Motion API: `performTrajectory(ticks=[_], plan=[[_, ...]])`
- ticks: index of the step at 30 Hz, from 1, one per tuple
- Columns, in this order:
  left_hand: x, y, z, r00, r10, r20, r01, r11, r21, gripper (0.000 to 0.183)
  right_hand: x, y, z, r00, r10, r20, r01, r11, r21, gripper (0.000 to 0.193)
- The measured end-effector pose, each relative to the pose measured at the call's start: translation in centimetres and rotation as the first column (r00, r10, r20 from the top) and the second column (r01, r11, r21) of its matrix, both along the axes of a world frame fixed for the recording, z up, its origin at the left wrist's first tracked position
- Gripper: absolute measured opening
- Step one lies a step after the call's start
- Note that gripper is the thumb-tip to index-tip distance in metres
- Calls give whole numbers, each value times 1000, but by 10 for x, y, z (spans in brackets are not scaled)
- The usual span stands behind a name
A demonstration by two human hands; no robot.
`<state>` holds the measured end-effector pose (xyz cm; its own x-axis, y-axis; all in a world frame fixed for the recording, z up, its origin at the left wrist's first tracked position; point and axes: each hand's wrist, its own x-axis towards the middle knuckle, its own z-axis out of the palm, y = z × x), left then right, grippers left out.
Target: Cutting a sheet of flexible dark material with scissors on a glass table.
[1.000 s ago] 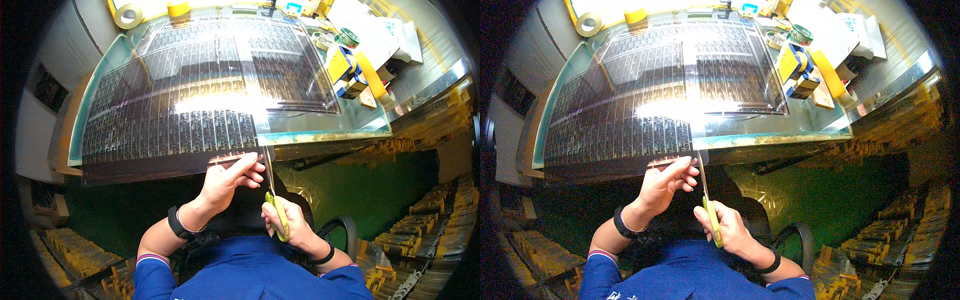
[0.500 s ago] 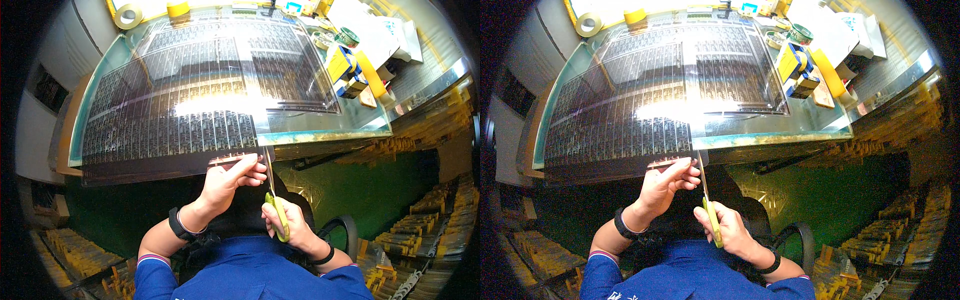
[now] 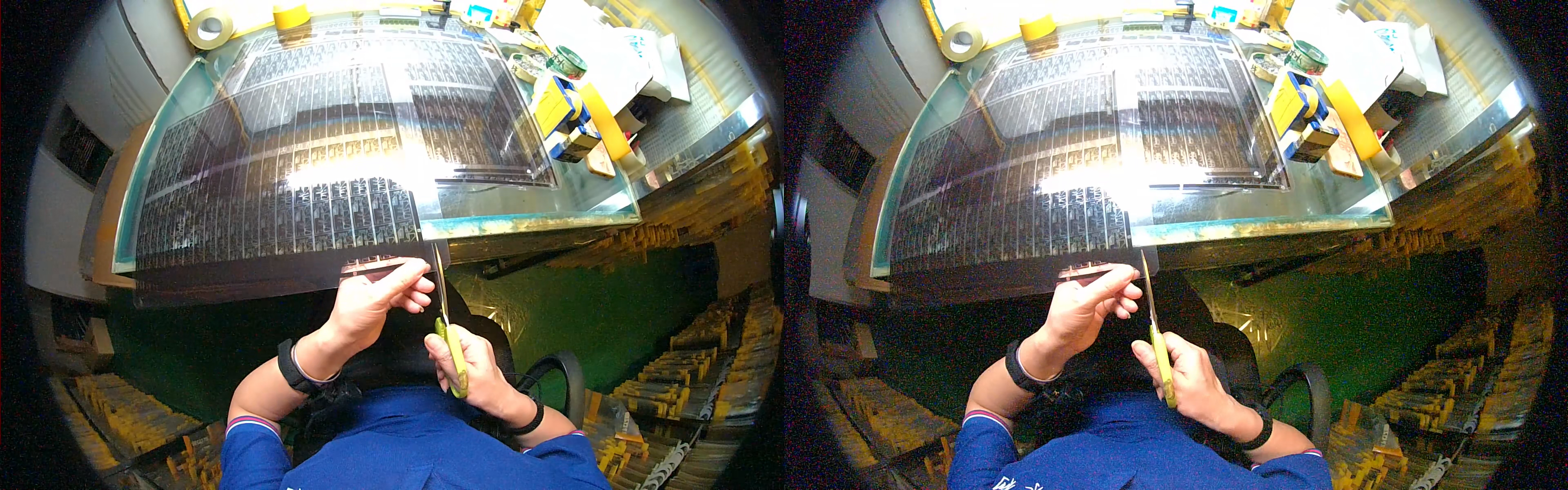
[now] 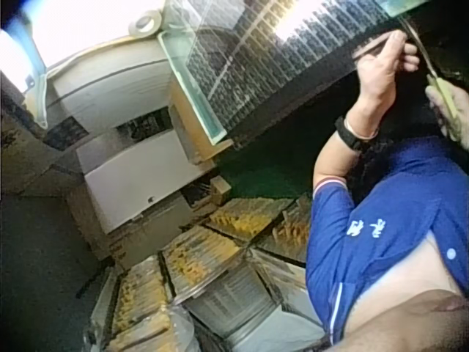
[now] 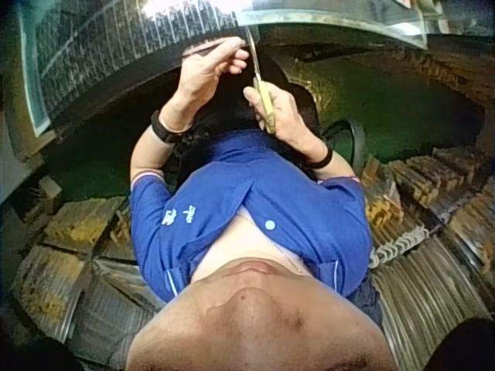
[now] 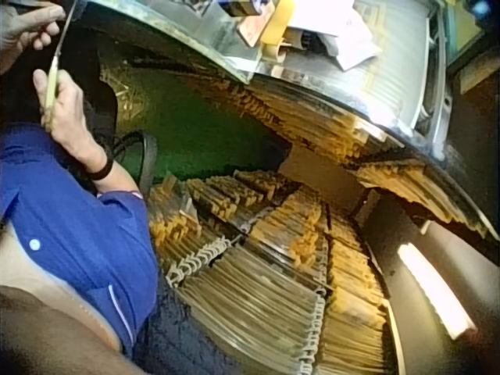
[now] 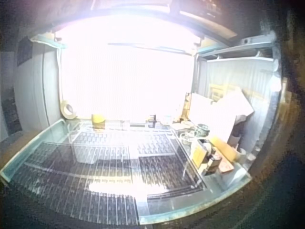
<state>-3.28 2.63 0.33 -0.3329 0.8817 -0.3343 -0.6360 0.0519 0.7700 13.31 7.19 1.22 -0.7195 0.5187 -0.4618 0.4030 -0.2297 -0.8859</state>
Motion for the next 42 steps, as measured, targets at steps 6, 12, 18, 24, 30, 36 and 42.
performTrajectory(ticks=[6,12,18,24,30,36,42], plan=[[-1,-2,0,999,-48,-2,48,999,-1,19,2,1,-7,1000,14,2,-15,983,182,34],[-1,-5,-2,999,-35,16,35,999,-40,21,-2,5,5,998,32,58,-39,992,120,32],[-1,1,2,999,31,25,-30,999,-40,21,-5,2,-37,907,13,-422,-46,997,-67,37],[9,9,8,972,63,-227,-68,998,-13,20,-39,-15,-52,888,24,-459,4,998,61,49],[15,9,8,985,71,-156,-69,997,20,15,-53,-17,-39,886,-74,-457,212,943,257,45],[18,7,7,979,69,-194,-67,998,16,14,-53,-21,-40,872,-89,-481,172,976,130,46],[20,8,11,983,48,-177,-47,999,14,12,-58,-21,-39,825,-143,-547,254,958,133,46]])
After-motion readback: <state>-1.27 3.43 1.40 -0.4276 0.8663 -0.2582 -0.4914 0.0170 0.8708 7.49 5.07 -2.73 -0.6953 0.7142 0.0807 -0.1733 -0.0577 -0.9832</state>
